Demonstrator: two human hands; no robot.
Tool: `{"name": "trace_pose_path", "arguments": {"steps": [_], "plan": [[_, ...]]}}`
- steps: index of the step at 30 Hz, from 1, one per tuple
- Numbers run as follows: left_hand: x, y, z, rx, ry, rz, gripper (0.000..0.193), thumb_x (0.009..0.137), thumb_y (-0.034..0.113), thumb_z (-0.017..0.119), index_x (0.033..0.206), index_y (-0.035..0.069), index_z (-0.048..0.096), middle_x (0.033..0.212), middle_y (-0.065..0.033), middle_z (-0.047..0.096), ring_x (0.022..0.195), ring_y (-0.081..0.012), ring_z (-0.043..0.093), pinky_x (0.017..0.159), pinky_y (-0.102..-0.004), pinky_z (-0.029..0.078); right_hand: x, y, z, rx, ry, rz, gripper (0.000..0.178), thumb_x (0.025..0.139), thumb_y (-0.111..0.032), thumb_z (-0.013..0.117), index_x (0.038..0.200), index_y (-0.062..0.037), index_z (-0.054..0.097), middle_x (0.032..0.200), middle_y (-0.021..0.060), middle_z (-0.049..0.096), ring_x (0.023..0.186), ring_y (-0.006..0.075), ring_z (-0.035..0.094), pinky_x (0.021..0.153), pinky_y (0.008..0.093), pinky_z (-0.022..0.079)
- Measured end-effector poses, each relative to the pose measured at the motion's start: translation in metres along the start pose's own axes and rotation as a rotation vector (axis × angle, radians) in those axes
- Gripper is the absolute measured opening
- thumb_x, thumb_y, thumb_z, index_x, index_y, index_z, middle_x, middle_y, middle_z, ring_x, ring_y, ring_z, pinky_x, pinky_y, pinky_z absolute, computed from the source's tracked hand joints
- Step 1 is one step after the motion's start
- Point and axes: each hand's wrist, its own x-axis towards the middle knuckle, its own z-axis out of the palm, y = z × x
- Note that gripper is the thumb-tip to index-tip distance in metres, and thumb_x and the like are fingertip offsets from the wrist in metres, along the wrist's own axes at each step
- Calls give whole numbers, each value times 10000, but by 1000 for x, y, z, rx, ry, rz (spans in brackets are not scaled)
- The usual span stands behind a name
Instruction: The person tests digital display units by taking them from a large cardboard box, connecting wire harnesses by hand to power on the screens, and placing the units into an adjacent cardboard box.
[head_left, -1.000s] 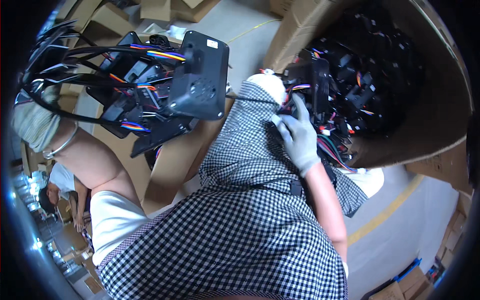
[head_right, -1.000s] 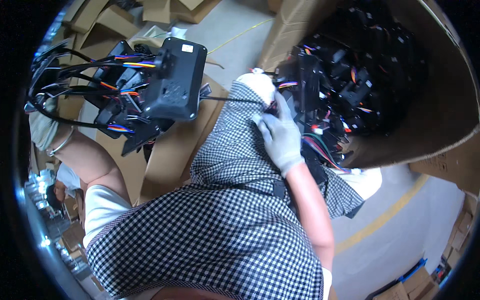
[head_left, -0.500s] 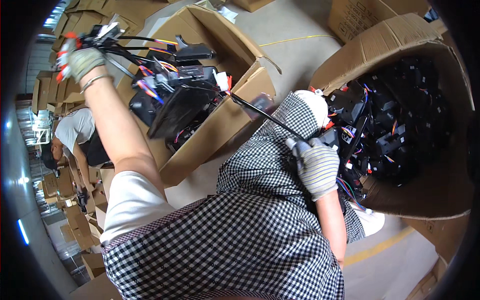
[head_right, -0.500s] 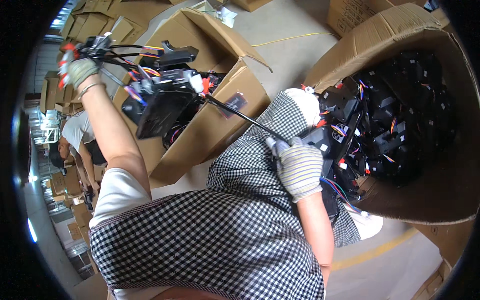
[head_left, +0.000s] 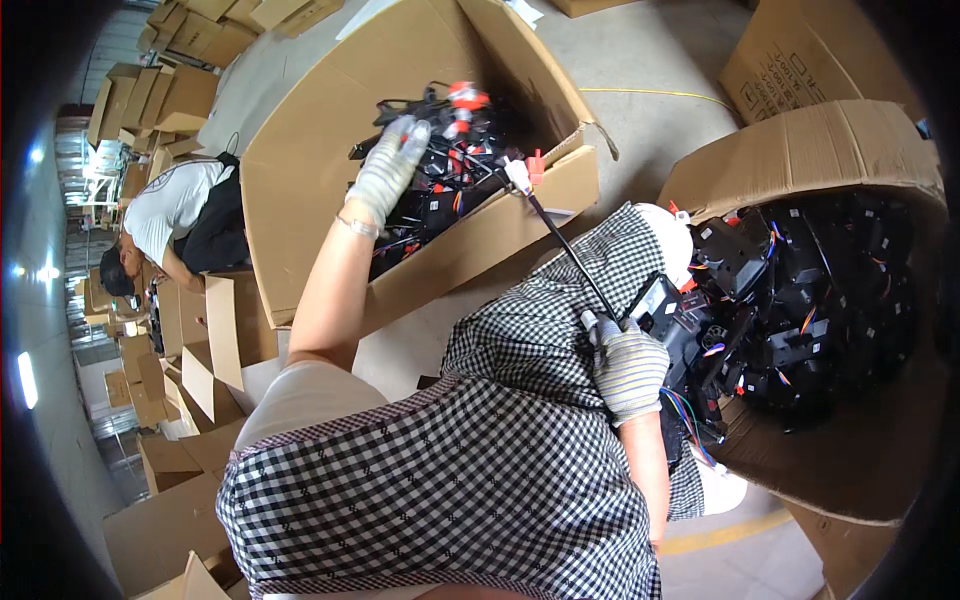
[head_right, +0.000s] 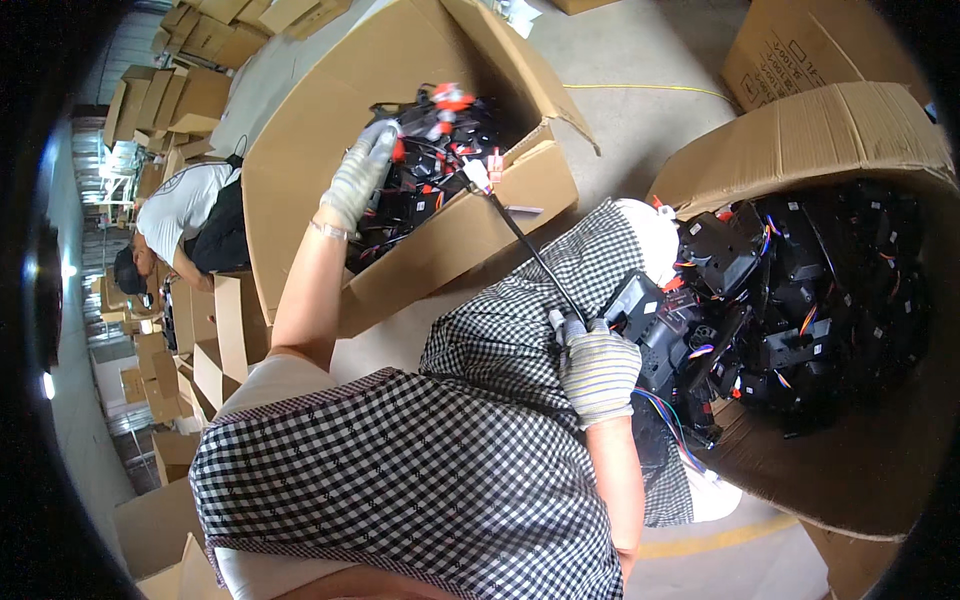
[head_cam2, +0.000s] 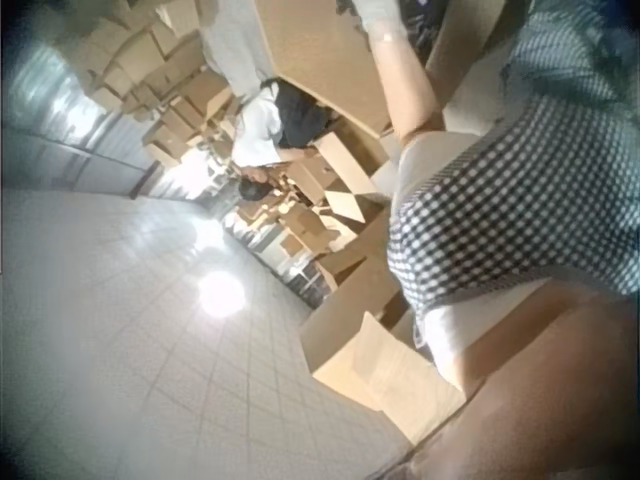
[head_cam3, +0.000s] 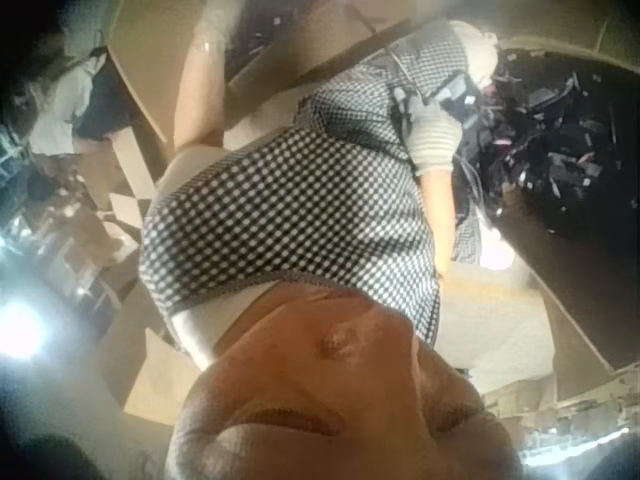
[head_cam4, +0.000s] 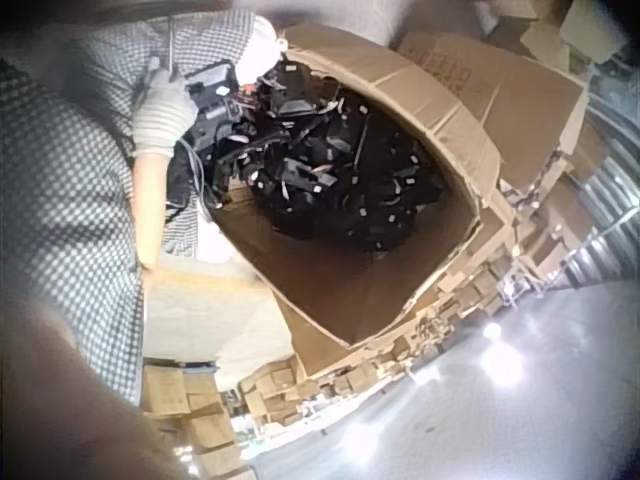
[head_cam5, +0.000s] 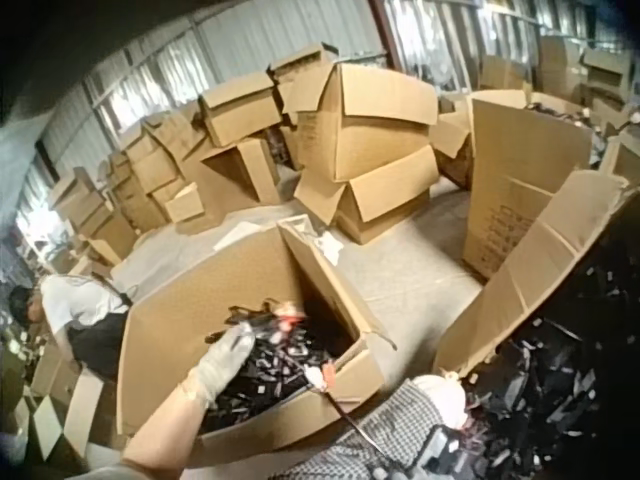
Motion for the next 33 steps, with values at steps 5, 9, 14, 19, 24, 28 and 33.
{"name": "trace_pose_path", "arguments": {"steps": [5,9,14,19,24,28,33], "plan": [[-60,69,45,479,-325,557,355,815,159,608,1142,27,568,1039,-146,610,975,-257,580,869,-313,441,1,0,-2,10,5,0,123,744,-212,597,833,-128,602,700,102,557,591,274,588,532,402,448],[-60,91,95,438,-250,322,351,800,221,653,1083,20,599,933,-148,636,873,-294,597,818,-348,461,-4,2,-2,-26,-28,-62,133,752,-220,596,859,-142,608,696,96,555,581,268,586,528,401,439],[-83,135,107,370,26,956,242,848,167,647,1034,19,604,973,-150,653,874,-249,636,783,-334,488,-15,6,-20,225,267,149,244,679,-120,651,923,-99,642,727,117,535,636,307,566,569,416,440],[-120,160,124,-371,-485,844,266,884,112,604,1125,4,570,1138,-147,614,963,-185,620,808,-303,501,-41,28,-25,682,487,240,187,839,-179,599,885,-6,649,1043,200,619,785,328,628,686,363,488],[-138,148,154,167,-670,710,300,857,156,619,1143,69,592,842,-123,668,704,-225,644,650,-324,504,-73,17,-75,1657,396,529,369,898,-339,597,952,24,641,921,95,642,694,99,569,633,217,445],[-156,143,166,310,-761,870,336,818,229,623,1127,99,611,712,-134,619,615,-311,588,577,-406,462,-62,6,-81,1363,281,478,284,928,-273,551,902,-3,638,642,19,556,550,81,475,532,242,407],[-169,125,171,477,-701,1043,312,825,242,582,1093,85,615,644,-74,606,551,-253,569,535,-378,437,-64,-1,-62,1410,253,521,312,922,-292,562,788,-25,651,575,-12,518,513,68,432,484,246,357]]}}
